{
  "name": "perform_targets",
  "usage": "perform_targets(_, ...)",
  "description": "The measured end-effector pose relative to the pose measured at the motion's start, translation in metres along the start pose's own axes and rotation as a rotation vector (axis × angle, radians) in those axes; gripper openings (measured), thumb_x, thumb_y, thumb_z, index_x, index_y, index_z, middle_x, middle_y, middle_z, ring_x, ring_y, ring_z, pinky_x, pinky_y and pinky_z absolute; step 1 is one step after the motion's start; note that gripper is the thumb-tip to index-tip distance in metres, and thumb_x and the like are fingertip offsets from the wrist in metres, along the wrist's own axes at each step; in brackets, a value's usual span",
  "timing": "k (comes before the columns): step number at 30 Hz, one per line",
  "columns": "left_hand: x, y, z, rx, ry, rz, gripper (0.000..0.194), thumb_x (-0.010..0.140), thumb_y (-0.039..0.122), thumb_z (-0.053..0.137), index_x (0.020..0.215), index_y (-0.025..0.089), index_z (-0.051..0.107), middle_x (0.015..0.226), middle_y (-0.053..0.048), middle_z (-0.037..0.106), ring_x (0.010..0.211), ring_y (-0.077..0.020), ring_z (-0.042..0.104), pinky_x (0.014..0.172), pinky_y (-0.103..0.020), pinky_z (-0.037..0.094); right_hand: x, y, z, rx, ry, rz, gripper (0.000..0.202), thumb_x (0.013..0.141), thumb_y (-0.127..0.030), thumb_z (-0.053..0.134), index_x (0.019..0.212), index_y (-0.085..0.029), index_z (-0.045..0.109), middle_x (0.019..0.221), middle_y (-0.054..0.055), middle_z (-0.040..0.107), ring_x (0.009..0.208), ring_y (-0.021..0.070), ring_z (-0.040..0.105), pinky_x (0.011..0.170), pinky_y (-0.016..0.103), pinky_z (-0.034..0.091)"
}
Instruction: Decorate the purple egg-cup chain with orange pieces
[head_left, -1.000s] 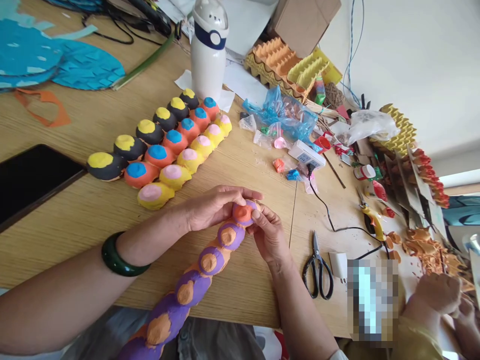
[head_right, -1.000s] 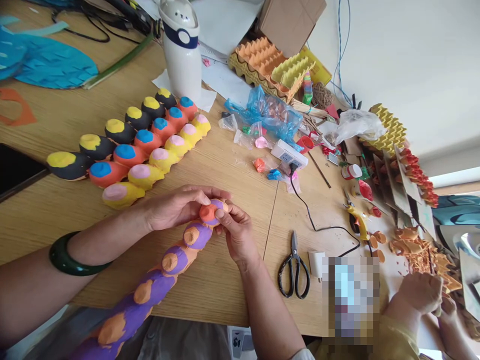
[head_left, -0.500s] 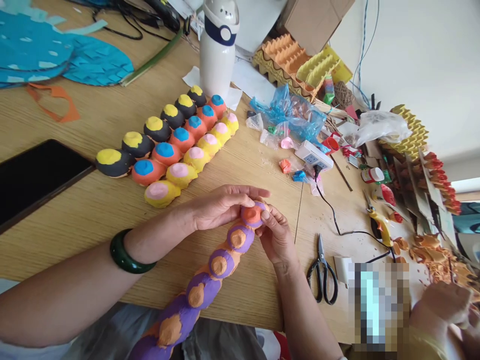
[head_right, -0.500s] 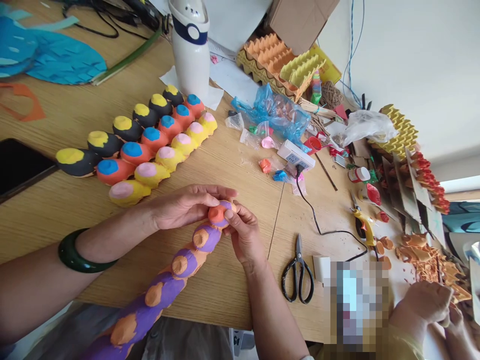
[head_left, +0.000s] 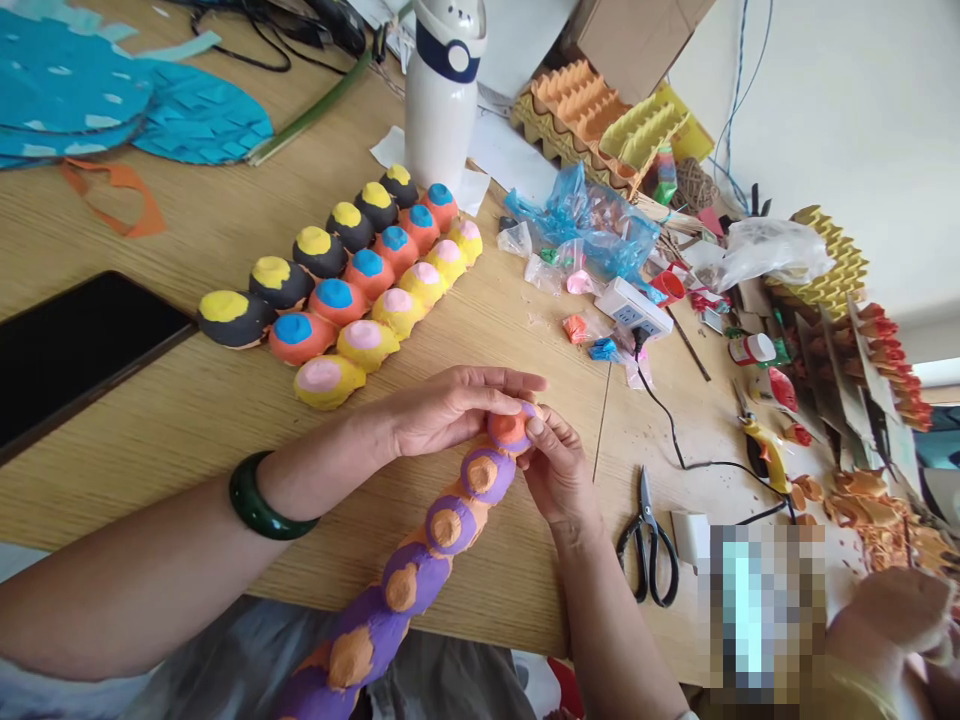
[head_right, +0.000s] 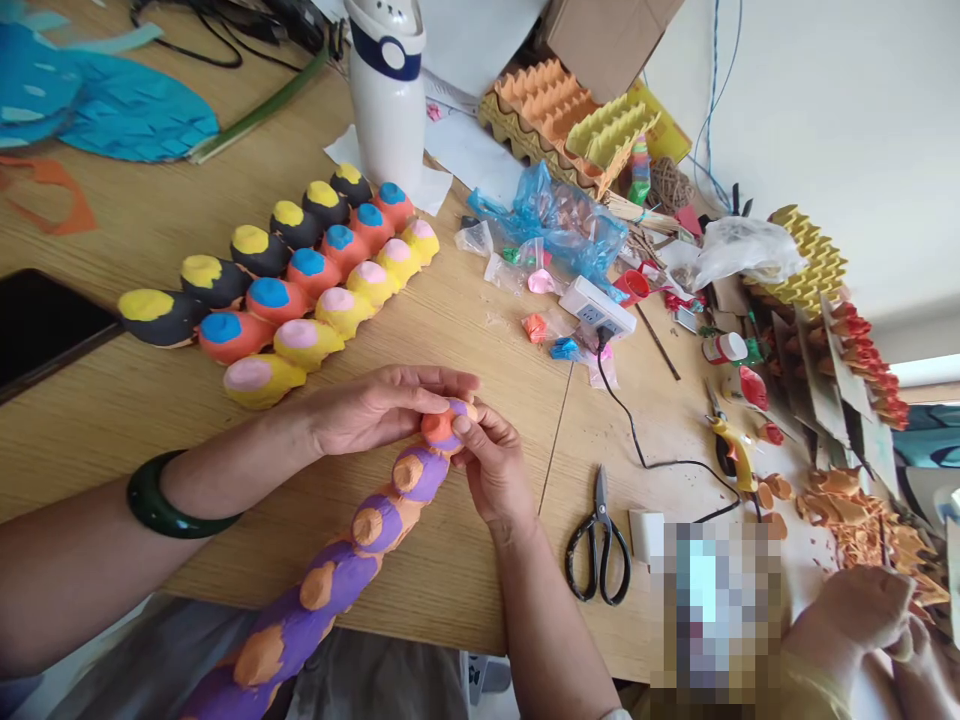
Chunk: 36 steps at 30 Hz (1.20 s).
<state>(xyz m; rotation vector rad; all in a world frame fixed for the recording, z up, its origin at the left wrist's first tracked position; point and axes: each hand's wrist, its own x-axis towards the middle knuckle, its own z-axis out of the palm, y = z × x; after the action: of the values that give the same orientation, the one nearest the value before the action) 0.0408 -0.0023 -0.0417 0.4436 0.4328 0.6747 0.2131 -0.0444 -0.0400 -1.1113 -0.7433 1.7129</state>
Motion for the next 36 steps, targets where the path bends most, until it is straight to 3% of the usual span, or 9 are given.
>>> perform_targets(6, 0.001, 0.0, -0.002, -0.02, -0.01, 0.057, 0.031, 0.077, 0.01, 0.077, 0.107, 0.018, 0.081, 0.104, -0.006, 0.077, 0.089, -0.0148, 0.069, 0.083, -0.026, 0.055, 0.002, -0.002, -0.002, 0.033, 0.042, -0.018, 0.036, 0.065, -0.047, 0.093, 0.066, -0.019, 0.07, 0.061, -0.005, 0.056, 0.048, 0.0062, 0.035, 0.043, 0.019, 0.034)
perform_targets(11, 0.0, 0.001, 0.002, -0.025, 0.039, 0.065, 0.024, 0.085, 0.026, 0.075, 0.106, 0.019, 0.082, 0.105, -0.008, 0.077, 0.094, -0.0187, 0.069, 0.084, -0.029, 0.056, 0.002, -0.001, -0.001, 0.065, 0.064, -0.015, 0.035, 0.067, -0.049, 0.089, 0.068, -0.02, 0.069, 0.061, -0.004, 0.059, 0.049, 0.0085, 0.041, 0.044, 0.022, 0.039)
perform_targets(16, -0.003, 0.003, 0.006, 0.093, 0.091, 0.105, 0.027, 0.08, 0.034, 0.081, 0.105, 0.023, 0.083, 0.104, -0.007, 0.076, 0.089, -0.0196, 0.068, 0.076, -0.027, 0.055, 0.0, 0.002, 0.002, 0.031, 0.045, -0.007, 0.037, 0.071, -0.053, 0.085, 0.069, -0.02, 0.069, 0.058, -0.003, 0.057, 0.048, 0.0094, 0.044, 0.043, 0.023, 0.04)
perform_targets(20, -0.005, 0.001, 0.012, 0.159, 0.16, 0.1, 0.028, 0.077, 0.029, 0.083, 0.104, 0.023, 0.082, 0.098, -0.005, 0.074, 0.084, -0.0189, 0.064, 0.07, -0.026, 0.053, -0.002, 0.004, 0.005, 0.005, 0.017, -0.041, 0.038, 0.073, -0.05, 0.087, 0.062, -0.02, 0.067, 0.053, -0.005, 0.049, 0.047, 0.0085, 0.042, 0.043, 0.022, 0.037)
perform_targets(24, -0.005, 0.001, 0.015, 0.138, 0.099, 0.098, 0.029, 0.069, 0.018, 0.08, 0.098, 0.025, 0.083, 0.093, -0.003, 0.071, 0.081, -0.0174, 0.059, 0.071, -0.027, 0.051, -0.003, 0.005, 0.006, -0.044, 0.047, -0.06, 0.04, 0.074, -0.049, 0.086, 0.059, -0.02, 0.064, 0.053, -0.005, 0.048, 0.047, 0.0078, 0.039, 0.042, 0.022, 0.033)
perform_targets(30, -0.005, 0.002, 0.015, 0.086, 0.074, 0.094, 0.037, 0.069, 0.017, 0.075, 0.105, 0.021, 0.081, 0.094, -0.003, 0.067, 0.075, -0.0143, 0.056, 0.072, -0.029, 0.049, -0.002, 0.005, 0.006, -0.064, 0.09, -0.044, 0.041, 0.073, -0.05, 0.086, 0.058, -0.02, 0.062, 0.05, -0.006, 0.046, 0.046, 0.0083, 0.035, 0.044, 0.024, 0.031)
perform_targets(36, -0.001, -0.006, 0.009, 0.28, 0.115, 0.157, 0.038, 0.072, 0.018, 0.073, 0.109, 0.025, 0.082, 0.1, -0.002, 0.07, 0.076, -0.0126, 0.055, 0.069, -0.024, 0.043, -0.001, 0.005, 0.007, -0.055, 0.101, -0.049, 0.041, 0.07, -0.051, 0.089, 0.059, -0.021, 0.063, 0.051, -0.006, 0.044, 0.048, 0.0086, 0.033, 0.043, 0.024, 0.031)
